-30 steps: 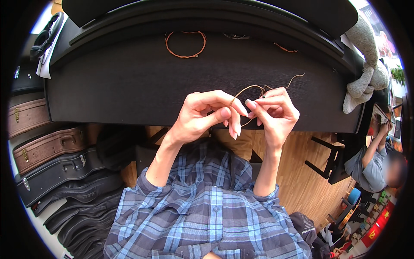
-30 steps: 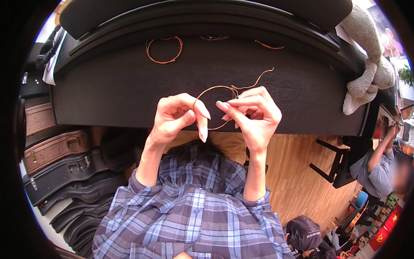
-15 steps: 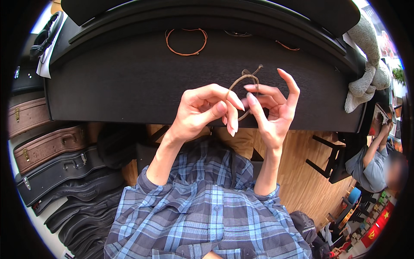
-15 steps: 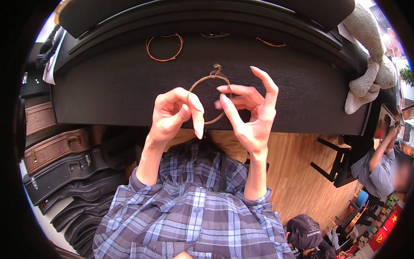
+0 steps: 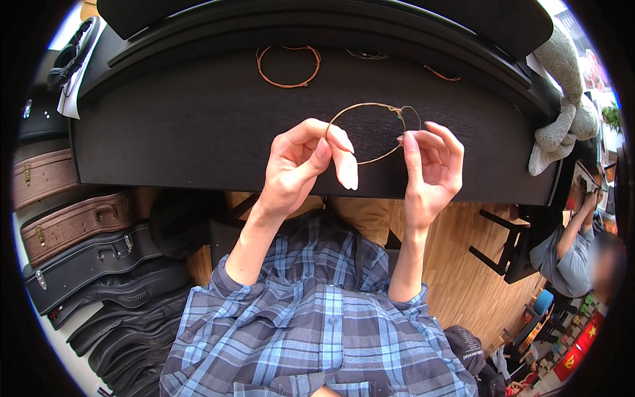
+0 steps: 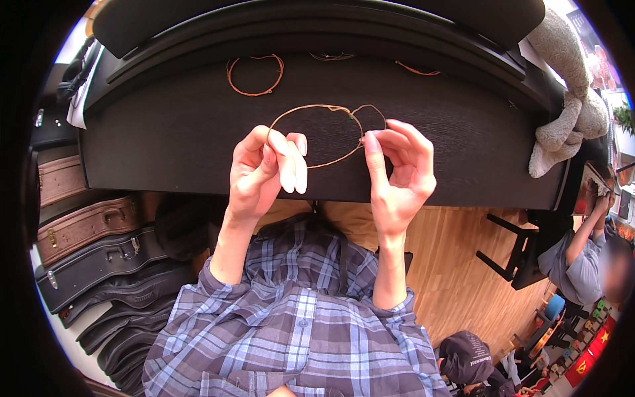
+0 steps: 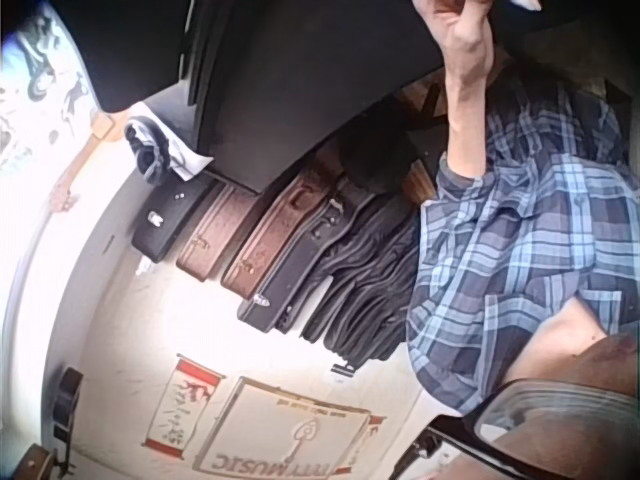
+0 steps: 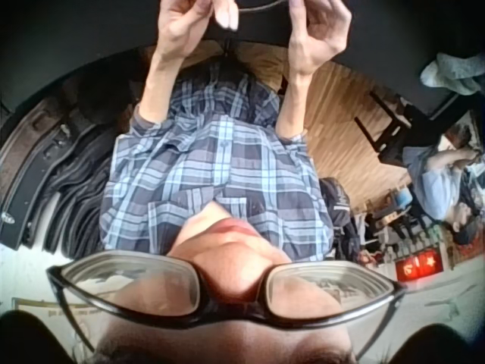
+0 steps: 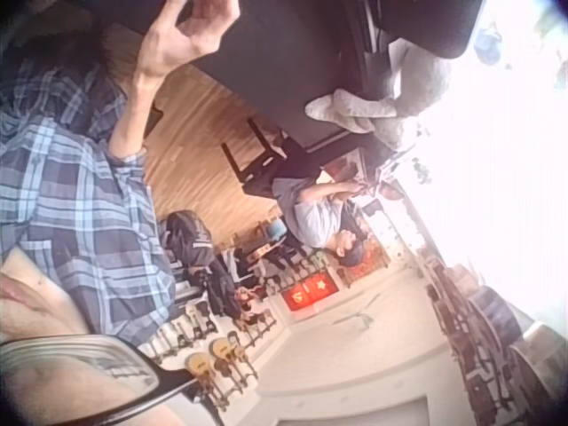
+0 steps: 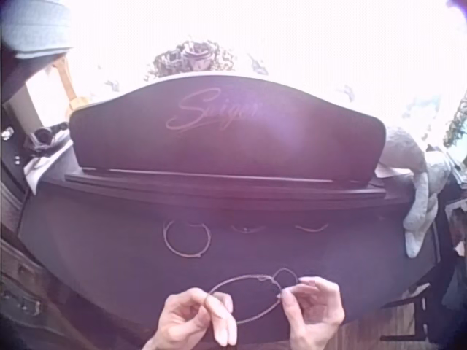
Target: The person holds a thin wire and repeatedly bends and twists it into a circular loop. They adjust the loop shape with both hands and occasionally place the wire on the piano surface. The person continues to refine the loop throughout the clip.
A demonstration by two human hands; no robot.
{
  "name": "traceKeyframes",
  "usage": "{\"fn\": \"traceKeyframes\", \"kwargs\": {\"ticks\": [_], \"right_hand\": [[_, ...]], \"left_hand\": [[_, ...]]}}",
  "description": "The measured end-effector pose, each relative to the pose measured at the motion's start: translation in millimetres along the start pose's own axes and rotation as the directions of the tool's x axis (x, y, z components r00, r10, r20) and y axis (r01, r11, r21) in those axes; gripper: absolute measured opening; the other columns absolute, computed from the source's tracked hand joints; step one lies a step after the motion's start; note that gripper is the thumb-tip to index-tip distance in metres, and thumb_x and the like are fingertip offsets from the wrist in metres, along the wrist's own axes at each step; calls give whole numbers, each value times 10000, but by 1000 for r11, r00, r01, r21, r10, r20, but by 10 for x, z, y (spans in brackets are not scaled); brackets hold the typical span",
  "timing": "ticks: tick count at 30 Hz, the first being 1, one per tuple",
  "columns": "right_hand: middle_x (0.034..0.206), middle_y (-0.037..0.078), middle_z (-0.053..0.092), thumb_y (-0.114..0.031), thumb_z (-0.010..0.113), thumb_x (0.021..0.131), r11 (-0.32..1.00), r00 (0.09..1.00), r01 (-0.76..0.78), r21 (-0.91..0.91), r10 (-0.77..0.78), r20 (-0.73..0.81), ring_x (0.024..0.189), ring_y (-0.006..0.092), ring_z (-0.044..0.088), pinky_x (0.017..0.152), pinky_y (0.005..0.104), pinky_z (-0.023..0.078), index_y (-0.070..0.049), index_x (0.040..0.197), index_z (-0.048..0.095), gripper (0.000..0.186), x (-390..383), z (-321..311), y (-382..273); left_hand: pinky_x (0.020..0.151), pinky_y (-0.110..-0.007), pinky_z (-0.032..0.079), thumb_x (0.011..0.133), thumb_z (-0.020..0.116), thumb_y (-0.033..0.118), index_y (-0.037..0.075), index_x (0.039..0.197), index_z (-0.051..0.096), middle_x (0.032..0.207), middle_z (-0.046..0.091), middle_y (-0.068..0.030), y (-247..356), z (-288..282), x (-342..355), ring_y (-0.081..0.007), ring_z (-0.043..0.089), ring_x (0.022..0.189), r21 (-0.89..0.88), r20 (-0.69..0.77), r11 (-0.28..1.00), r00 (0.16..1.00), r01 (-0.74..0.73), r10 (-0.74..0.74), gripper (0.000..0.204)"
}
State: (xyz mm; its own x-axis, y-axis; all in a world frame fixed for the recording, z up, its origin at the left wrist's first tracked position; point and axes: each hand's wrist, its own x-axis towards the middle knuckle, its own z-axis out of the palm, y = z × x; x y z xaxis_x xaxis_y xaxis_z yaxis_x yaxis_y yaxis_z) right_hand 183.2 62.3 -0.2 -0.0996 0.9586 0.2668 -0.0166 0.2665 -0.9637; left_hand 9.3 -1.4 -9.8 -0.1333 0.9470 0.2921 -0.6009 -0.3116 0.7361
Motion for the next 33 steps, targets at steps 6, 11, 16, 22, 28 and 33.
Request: {"fn": "traceKeyframes", "kwargs": {"ticks": [6, 11, 16, 22, 28, 33], "right_hand": [[934, 91, 682, 98, 736, 808, 999, 1000, -9, -52, 8, -7, 867, 139, 677, 810, 252, 560, 26, 997, 669, 214, -13, -15, 17], [955, 95, 661, 102, 725, 815, 997, 998, 50, -54, -53, -46, 870, 158, 685, 809, 258, 568, 14, 1006, 643, 226, 0, 11, 41], [988, 98, 610, 131, 715, 803, 983, 984, 167, 75, -161, -82, 871, 219, 696, 802, 309, 602, 9, 951, 594, 228, -9, -27, 63], [998, 64, 472, 137, 689, 820, 960, 955, 277, -27, -278, -97, 893, 281, 714, 786, 287, 613, -14, 875, 504, 245, -59, -45, 74], [1080, 72, 493, 50, 739, 820, 961, 992, 123, 246, -113, -55, 886, 207, 685, 795, 290, 576, -34, 1100, 499, 378, -54, -107, 36], [1037, 105, 588, 132, 750, 730, 856, 980, -129, 501, 33, 196, 851, 178, 652, 797, 315, 562, -9, 1174, 511, 524, 17, -210, 15]], "left_hand": [[677, -321, 532, 1012, 533, 191, 0, 1025, 587, 763, 638, -103, -15, -19, 13, -182, 643, 682, -53, 6, 997, 999, -49, 50, 199], [702, -310, 527, 1024, 513, 198, -19, 1074, 575, 765, 640, -101, 9, -18, 18, -175, 649, 683, -10, -47, 1000, 999, 4, -5, 231], [732, -311, 536, 1028, 508, 229, -35, 1140, 566, 796, 666, -109, 32, 28, 36, -188, 673, 714, 37, -108, 992, 988, 117, -113, 293], [742, -309, 551, 1029, 507, 205, -29, 1132, 580, 822, 689, -126, 50, 80, 62, -190, 686, 730, 139, -88, 973, 981, 182, -171, 265], [730, -302, 558, 1025, 515, 195, -29, 1122, 583, 827, 692, -132, 72, 100, 63, -198, 695, 727, 117, -119, 970, 973, 214, -200, 253], [724, -303, 561, 1023, 519, 201, -32, 1120, 582, 834, 694, -139, 85, 107, 66, -205, 700, 720, 110, -116, 965, 967, 240, -227, 259]]}}
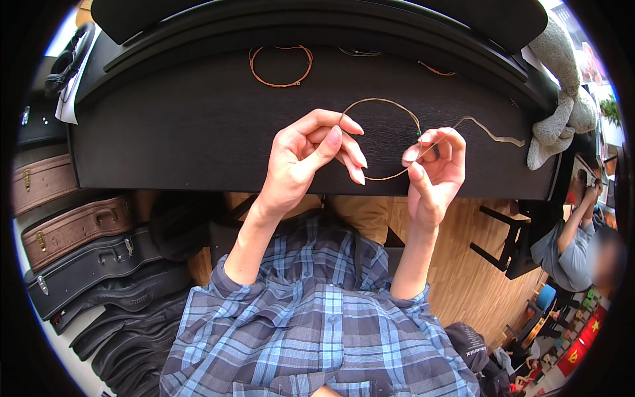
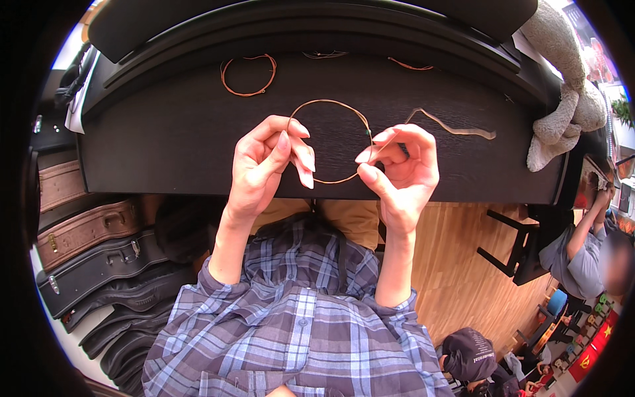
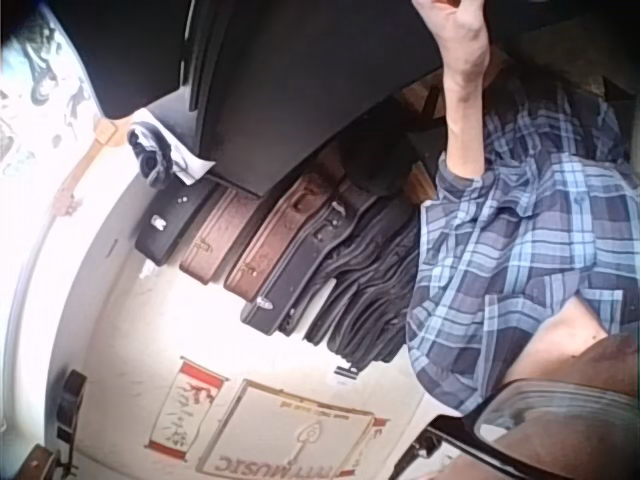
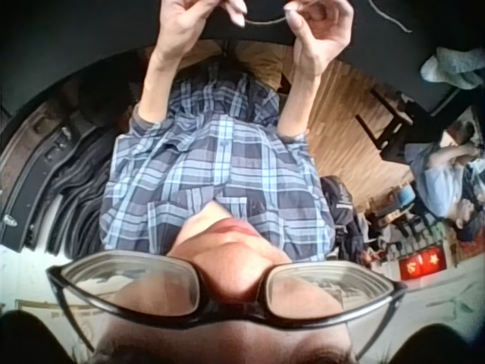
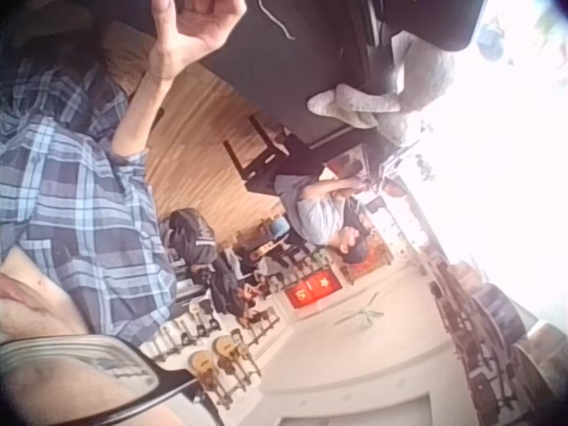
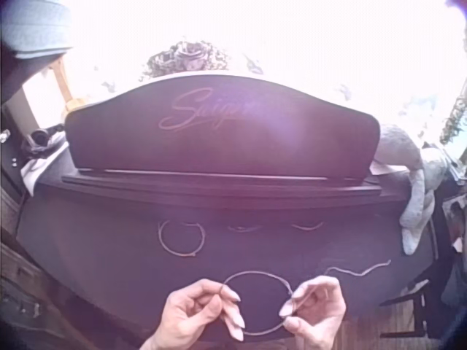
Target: The person holds a thin wire and repeatedly bends and twists it into a circular loop. They adjust the loop shape with both hands and occasionally place the wire on the piano surface. The person continues to refine the loop throughout the clip.
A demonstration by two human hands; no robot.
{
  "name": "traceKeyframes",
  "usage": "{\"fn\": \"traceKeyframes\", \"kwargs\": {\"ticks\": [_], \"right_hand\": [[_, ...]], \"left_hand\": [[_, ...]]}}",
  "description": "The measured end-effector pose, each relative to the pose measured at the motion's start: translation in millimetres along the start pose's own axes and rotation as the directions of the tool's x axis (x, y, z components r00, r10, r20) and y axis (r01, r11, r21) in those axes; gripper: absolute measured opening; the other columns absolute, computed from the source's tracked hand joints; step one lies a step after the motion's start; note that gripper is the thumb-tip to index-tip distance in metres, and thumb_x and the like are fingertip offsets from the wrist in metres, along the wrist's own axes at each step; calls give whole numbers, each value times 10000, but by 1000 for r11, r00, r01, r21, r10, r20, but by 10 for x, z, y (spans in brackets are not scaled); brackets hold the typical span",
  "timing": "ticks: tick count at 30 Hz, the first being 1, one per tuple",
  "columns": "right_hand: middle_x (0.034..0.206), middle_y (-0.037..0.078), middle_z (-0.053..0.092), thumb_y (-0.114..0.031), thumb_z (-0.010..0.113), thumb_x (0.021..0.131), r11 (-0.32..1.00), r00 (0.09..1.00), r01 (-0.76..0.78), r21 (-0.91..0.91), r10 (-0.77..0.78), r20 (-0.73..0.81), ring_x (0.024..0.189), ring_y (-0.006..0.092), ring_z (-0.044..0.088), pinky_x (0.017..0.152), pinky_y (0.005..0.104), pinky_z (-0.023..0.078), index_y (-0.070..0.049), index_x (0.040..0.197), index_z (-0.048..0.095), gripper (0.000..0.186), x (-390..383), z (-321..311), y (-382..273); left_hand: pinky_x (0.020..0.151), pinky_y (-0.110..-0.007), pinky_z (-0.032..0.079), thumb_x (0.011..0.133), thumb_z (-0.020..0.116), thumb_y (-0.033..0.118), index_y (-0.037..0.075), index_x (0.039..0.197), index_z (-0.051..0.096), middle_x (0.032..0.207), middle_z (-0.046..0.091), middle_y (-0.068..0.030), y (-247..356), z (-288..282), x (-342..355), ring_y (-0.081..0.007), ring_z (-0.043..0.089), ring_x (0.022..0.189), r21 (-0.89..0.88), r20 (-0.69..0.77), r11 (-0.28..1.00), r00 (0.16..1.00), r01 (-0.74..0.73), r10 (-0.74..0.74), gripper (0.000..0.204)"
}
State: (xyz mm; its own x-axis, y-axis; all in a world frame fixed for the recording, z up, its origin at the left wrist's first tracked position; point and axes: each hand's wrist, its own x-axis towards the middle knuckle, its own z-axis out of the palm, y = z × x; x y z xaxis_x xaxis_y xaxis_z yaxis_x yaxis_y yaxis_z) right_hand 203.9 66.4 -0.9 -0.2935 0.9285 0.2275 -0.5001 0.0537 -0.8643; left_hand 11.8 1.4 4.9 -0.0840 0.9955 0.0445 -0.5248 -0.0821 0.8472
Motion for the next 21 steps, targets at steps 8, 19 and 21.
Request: {"fn": "traceKeyframes", "kwargs": {"ticks": [8, 19, 21], "right_hand": [[1055, 180, 644, 149, 703, 781, 993, 999, 7, -115, -3, 41, 877, 242, 702, 808, 358, 600, 24, 1079, 545, 359, 0, 11, 20], [1027, 204, 667, 132, 646, 854, 966, 994, 42, -256, -14, 111, 746, 206, 704, 605, 255, 569, 39, 1070, 598, 240, -37, 50, 5], [1020, 197, 665, 124, 622, 877, 956, 994, 71, -284, -43, 104, 721, 188, 694, 548, 227, 532, 40, 1082, 617, 221, -36, 66, 23]], "left_hand": [[718, -304, 564, 1019, 532, 211, -34, 1143, 566, 835, 697, -153, -16, 0, 1, -220, 706, 722, -9, 1, 1000, 1000, -29, 29, 277], [716, -333, 586, 1006, 555, 185, -47, 1137, 558, 844, 694, -170, -9, -17, -21, -246, 714, 728, -64, -15, 998, 1000, 5, -6, 267], [718, -336, 589, 1005, 554, 168, -50, 1134, 559, 849, 693, -172, -17, -13, -18, -248, 714, 733, -63, -12, 998, 1000, -2, 1, 254]]}}
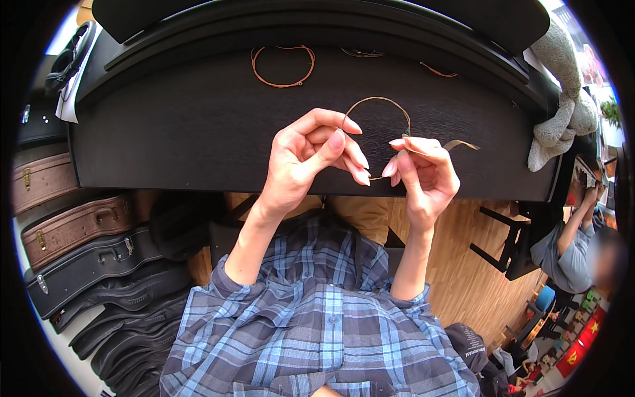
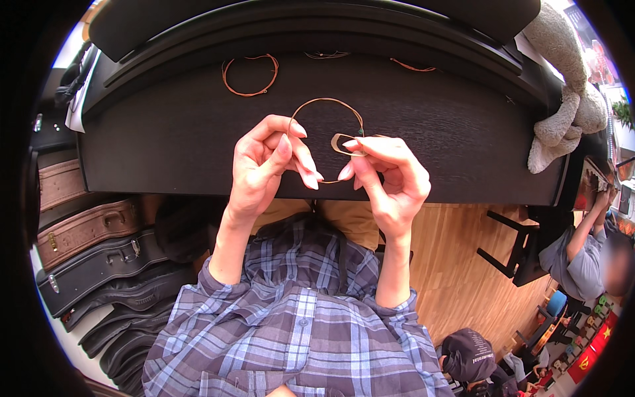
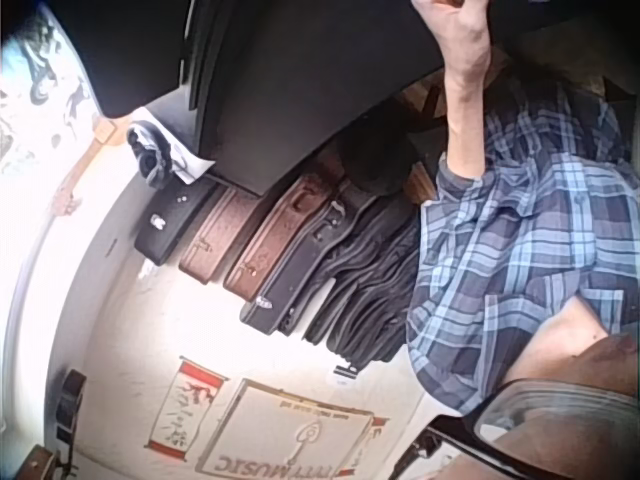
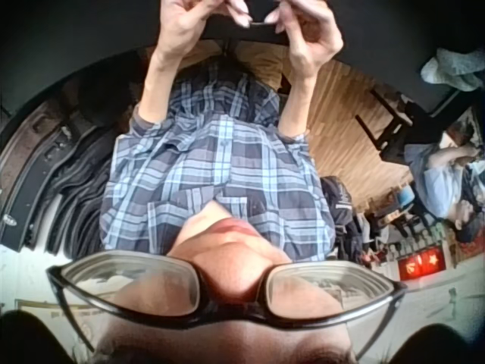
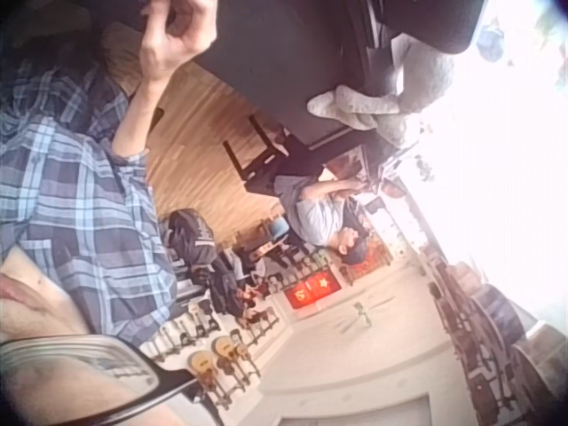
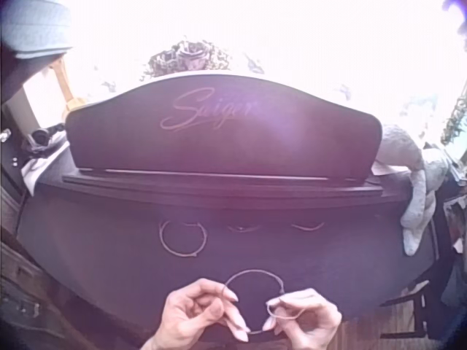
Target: The person holds a thin wire and repeatedly bends and twists it into a circular loop. They adjust the loop shape with both hands and occasionally place the wire on the piano surface. The person continues to refine the loop throughout the clip.
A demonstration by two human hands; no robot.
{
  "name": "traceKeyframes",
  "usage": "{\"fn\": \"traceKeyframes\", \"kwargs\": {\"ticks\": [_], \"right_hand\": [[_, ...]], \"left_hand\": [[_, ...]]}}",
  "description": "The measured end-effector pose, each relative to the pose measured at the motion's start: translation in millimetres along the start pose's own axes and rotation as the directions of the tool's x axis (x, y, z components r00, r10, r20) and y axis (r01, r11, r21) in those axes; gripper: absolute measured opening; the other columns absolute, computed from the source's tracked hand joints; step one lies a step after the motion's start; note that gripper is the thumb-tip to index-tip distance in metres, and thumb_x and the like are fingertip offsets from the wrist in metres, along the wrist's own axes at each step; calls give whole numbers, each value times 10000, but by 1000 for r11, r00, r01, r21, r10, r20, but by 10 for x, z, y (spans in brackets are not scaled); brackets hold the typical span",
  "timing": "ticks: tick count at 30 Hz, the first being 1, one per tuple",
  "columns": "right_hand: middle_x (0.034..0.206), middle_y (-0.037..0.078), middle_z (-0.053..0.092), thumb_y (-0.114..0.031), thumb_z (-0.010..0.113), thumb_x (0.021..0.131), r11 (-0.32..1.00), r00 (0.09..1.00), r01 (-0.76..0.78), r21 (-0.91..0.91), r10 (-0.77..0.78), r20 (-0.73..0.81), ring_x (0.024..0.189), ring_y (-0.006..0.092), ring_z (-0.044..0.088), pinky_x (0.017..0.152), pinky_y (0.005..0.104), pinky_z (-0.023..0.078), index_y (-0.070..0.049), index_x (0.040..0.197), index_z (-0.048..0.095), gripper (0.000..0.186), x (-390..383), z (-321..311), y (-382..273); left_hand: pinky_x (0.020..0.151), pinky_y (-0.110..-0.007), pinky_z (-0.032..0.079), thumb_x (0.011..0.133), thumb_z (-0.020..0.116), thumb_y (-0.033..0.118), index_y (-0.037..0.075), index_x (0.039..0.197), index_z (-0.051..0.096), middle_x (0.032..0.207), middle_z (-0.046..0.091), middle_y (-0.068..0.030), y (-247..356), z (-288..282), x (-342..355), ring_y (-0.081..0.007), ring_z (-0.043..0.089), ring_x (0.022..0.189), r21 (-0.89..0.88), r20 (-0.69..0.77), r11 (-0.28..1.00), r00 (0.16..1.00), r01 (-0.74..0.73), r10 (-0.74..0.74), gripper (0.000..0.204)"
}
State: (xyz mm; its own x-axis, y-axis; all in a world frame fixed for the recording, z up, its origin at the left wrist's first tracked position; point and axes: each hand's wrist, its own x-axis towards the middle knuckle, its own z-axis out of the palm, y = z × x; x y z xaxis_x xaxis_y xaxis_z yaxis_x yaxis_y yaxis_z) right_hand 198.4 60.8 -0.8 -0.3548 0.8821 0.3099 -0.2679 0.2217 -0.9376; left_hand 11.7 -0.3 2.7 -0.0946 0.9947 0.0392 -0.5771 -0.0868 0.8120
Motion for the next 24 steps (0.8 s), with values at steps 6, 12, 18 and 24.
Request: {"fn": "traceKeyframes", "kwargs": {"ticks": [6, 12, 18, 24], "right_hand": [[1022, 185, 643, 101, 593, 910, 1000, 999, 6, -16, -7, -39, 651, 161, 669, 470, 203, 473, 49, 1054, 642, 161, 16, -1, 14], [995, 162, 594, 77, 638, 892, 999, 998, 38, 33, -36, -47, 612, 174, 664, 445, 204, 470, 54, 971, 652, 84, 28, -22, 3], [962, 145, 571, 118, 680, 832, 986, 991, 50, 159, -29, -130, 577, 164, 652, 423, 204, 478, 40, 823, 613, 104, -7, -27, 36], [942, 129, 559, 184, 694, 762, 993, 988, 47, 108, -30, -153, 528, 136, 624, 418, 201, 479, 17, 684, 560, 228, 10, -32, 24]], "left_hand": [[720, -331, 592, 1001, 547, 105, -58, 1125, 563, 858, 693, -169, -12, 21, 13, -244, 713, 753, 1, 55, 1000, 998, -6, 6, 206], [716, -326, 591, 994, 556, 88, -60, 1121, 572, 856, 691, -168, 4, 32, 7, -234, 709, 753, -17, 63, 1000, 998, 13, -12, 195], [712, -319, 588, 989, 558, 66, -62, 1112, 587, 861, 692, -167, 0, 44, -5, -229, 708, 760, 16, 81, 1000, 996, 22, -23, 180], [724, -315, 588, 984, 563, 58, -61, 1109, 613, 870, 694, -156, 3, 41, -22, -219, 705, 770, 6, 133, 1000, 991, 8, -9, 180]]}}
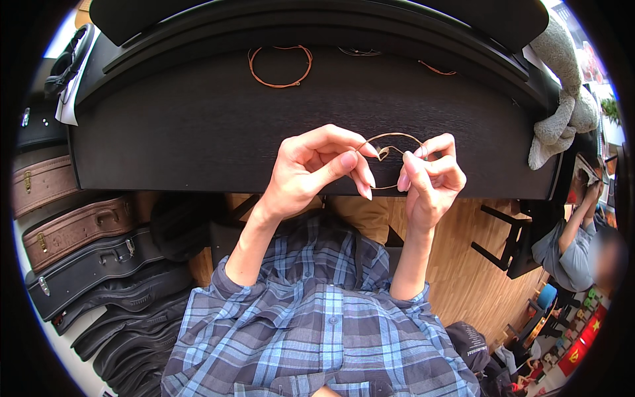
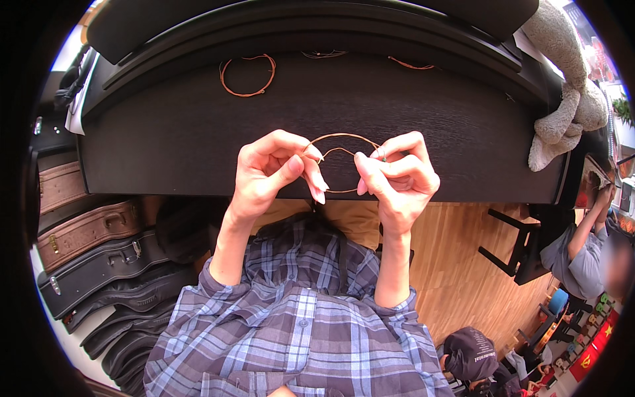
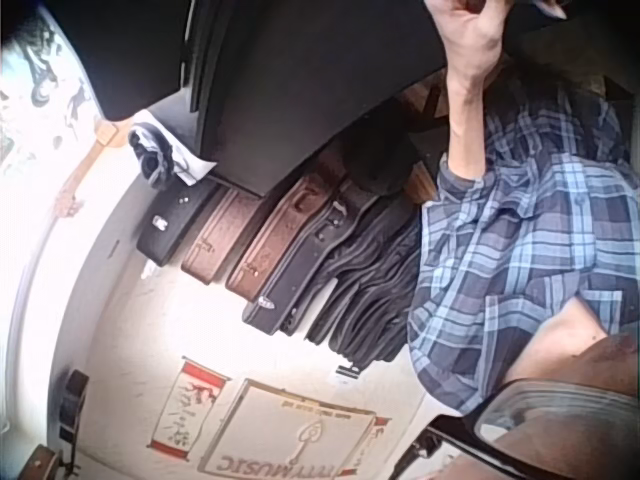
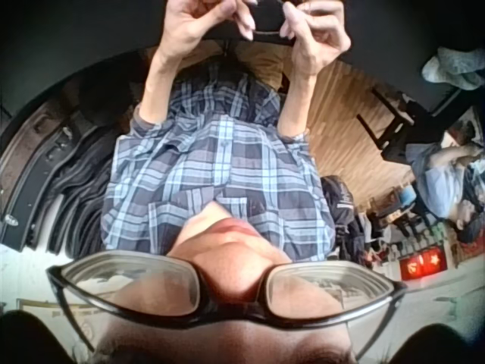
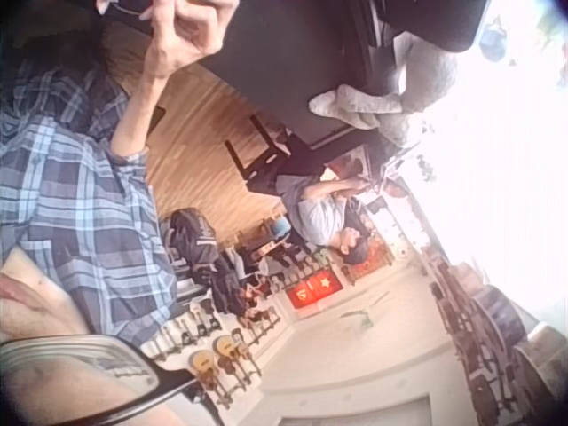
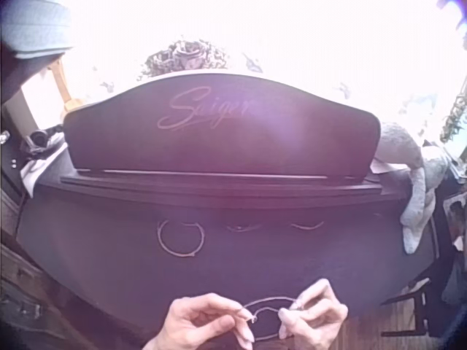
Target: The person holds a thin wire and repeatedly bends and twists it into a circular loop. They adjust the loop shape with both hands and occasionally place the wire on the piano surface. The person continues to refine the loop throughout the clip.
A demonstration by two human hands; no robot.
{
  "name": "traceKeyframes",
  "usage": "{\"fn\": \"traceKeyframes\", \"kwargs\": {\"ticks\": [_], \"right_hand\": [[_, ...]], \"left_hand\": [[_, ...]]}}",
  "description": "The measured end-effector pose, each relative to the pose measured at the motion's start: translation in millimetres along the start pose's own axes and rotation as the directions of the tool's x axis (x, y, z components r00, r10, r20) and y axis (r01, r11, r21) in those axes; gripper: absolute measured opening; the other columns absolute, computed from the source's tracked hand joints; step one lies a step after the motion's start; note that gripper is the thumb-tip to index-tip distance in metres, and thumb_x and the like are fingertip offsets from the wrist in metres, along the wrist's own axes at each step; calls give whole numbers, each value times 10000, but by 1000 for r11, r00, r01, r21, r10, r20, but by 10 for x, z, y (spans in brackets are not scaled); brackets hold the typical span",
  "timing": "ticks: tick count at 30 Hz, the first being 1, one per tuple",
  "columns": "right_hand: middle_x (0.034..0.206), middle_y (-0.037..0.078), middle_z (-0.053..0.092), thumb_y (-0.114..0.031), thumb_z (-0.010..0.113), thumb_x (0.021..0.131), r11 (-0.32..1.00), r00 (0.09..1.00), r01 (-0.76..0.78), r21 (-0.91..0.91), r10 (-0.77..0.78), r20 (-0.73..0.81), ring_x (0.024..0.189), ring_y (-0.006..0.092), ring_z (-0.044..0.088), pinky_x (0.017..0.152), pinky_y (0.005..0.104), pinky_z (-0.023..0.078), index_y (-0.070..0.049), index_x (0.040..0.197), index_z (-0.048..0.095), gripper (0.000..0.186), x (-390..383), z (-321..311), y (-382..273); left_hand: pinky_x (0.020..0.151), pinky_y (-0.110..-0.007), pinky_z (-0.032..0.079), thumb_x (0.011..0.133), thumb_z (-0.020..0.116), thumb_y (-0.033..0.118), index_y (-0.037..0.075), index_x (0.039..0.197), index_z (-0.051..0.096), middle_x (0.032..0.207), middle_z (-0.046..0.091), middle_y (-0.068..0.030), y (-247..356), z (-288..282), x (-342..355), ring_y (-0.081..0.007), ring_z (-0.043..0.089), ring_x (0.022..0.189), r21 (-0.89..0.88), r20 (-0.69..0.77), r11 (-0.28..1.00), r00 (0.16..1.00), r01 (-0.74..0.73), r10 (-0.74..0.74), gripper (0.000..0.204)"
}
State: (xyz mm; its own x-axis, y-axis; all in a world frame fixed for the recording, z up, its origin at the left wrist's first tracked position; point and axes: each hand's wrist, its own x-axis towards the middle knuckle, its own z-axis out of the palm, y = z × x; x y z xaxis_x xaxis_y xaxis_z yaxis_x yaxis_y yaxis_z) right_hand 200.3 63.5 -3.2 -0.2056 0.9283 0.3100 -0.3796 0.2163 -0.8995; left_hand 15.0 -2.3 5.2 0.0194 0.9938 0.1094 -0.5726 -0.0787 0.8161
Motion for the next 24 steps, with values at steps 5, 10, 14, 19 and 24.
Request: {"fn": "traceKeyframes", "kwargs": {"ticks": [5, 10, 14, 19, 24], "right_hand": [[964, 126, 559, 183, 711, 747, 996, 991, -5, -88, -7, -137, 505, 118, 613, 394, 186, 465, 11, 650, 535, 264, -3, 51, -18], [970, 109, 555, 170, 701, 767, 972, 986, 9, -234, -47, -157, 482, 84, 563, 370, 167, 400, -17, 646, 502, 299, -38, 86, -25], [969, 108, 556, 169, 692, 778, 969, 972, 38, -244, -92, -215, 470, 81, 540, 371, 167, 400, -31, 678, 473, 313, -27, 112, 4], [1087, 169, 600, 142, 673, 810, 973, 980, -112, -202, 75, -184, 545, 114, 632, 416, 177, 473, -6, 913, 460, 279, 0, 96, -45], [1106, 140, 596, 117, 701, 821, 978, 990, -128, -162, 116, -83, 655, 115, 661, 531, 202, 527, 8, 1031, 522, 297, 39, 72, -63]], "left_hand": [[728, -312, 588, 988, 558, 68, -52, 1115, 629, 869, 694, -141, -5, 5, 5, -202, 700, 781, 28, 23, 1000, 1000, -6, 6, 188], [726, -309, 585, 987, 564, 77, -56, 1115, 630, 852, 689, -141, 15, 19, 4, -194, 695, 774, 31, 8, 999, 999, 36, -36, 196], [720, -308, 583, 988, 564, 79, -63, 1110, 628, 845, 687, -144, 31, 14, 2, -199, 695, 768, -3, 9, 999, 999, 36, -36, 198], [683, -316, 587, 988, 567, 90, -78, 1109, 614, 824, 686, -157, 14, 17, -14, -214, 699, 740, 8, -5, 1000, 1000, 29, -29, 213], [655, -312, 586, 991, 567, 118, -79, 1103, 603, 790, 682, -164, -15, -22, 1, -219, 696, 690, 30, -7, 999, 999, -42, 43, 229]]}}
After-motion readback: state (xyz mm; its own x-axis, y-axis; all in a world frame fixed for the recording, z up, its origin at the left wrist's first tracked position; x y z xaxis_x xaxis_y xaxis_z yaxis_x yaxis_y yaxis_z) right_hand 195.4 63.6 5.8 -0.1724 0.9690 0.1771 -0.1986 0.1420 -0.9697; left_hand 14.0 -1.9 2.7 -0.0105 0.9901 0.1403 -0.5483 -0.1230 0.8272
